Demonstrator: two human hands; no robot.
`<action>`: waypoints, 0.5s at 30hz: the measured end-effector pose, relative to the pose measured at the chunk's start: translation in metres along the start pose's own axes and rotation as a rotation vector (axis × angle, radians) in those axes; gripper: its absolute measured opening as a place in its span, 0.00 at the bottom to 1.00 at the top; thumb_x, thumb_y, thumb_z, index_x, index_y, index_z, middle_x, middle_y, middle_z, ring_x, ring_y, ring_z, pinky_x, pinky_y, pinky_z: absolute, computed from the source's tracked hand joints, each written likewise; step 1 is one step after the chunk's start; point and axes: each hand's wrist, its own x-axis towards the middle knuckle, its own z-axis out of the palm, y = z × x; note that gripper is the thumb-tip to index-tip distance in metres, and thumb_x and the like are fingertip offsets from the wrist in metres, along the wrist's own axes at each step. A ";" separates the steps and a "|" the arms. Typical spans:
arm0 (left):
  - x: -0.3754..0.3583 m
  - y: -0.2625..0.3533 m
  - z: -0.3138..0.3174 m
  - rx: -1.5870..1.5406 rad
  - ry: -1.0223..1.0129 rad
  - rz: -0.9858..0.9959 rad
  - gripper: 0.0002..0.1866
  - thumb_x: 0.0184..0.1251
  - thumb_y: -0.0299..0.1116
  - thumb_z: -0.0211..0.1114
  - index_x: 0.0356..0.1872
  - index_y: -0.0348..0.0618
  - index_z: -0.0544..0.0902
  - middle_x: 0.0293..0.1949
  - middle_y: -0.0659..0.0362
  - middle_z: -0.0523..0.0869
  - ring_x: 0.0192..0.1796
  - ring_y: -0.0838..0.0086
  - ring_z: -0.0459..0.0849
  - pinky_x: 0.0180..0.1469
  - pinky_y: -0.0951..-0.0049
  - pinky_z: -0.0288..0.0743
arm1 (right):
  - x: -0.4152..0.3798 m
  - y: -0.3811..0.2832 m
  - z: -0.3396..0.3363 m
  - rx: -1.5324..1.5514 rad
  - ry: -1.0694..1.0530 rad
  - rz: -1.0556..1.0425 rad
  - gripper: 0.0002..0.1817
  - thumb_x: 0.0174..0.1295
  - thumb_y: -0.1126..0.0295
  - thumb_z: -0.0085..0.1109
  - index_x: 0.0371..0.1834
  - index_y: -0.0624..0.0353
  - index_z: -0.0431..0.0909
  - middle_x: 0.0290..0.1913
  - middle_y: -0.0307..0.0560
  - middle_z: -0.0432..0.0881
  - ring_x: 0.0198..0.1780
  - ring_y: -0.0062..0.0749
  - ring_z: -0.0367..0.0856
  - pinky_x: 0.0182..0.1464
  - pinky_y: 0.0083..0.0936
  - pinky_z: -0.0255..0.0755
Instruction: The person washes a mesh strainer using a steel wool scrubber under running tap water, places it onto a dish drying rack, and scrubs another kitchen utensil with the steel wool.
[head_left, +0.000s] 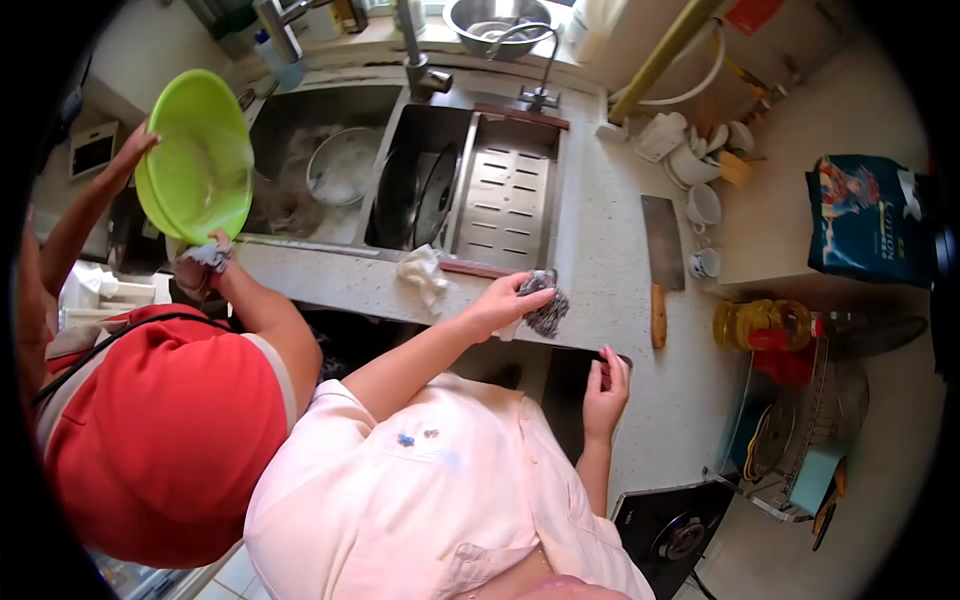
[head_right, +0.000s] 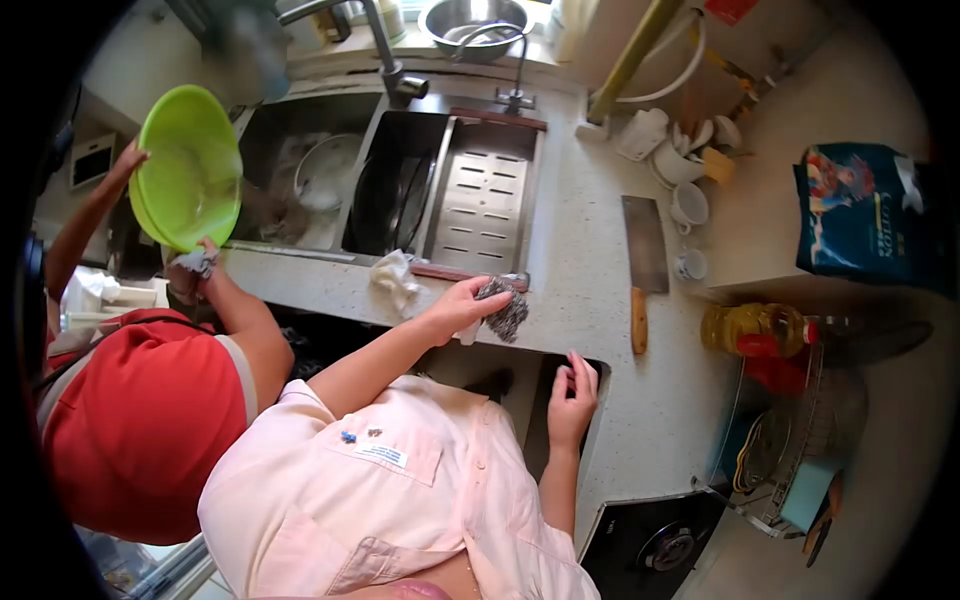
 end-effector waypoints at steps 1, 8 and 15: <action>-0.001 0.002 -0.005 0.061 0.018 0.030 0.18 0.62 0.41 0.63 0.49 0.41 0.76 0.41 0.62 0.82 0.42 0.82 0.77 0.47 0.78 0.69 | 0.002 -0.016 0.007 -0.011 -0.066 -0.015 0.15 0.58 0.79 0.55 0.50 0.62 0.75 0.46 0.49 0.77 0.41 0.31 0.77 0.43 0.23 0.74; 0.013 -0.018 0.007 -0.001 -0.095 0.040 0.16 0.61 0.36 0.64 0.48 0.41 0.76 0.36 0.65 0.82 0.36 0.85 0.77 0.39 0.81 0.71 | 0.019 -0.023 -0.003 0.091 -0.173 0.093 0.30 0.52 0.73 0.64 0.61 0.55 0.67 0.57 0.46 0.68 0.47 0.31 0.76 0.45 0.24 0.73; 0.013 -0.007 0.056 0.201 -0.082 0.024 0.17 0.60 0.38 0.65 0.46 0.38 0.77 0.34 0.60 0.83 0.30 0.82 0.78 0.30 0.83 0.71 | 0.028 -0.032 0.014 0.078 -0.184 -0.076 0.42 0.52 0.68 0.66 0.69 0.50 0.53 0.65 0.51 0.58 0.63 0.44 0.64 0.59 0.32 0.66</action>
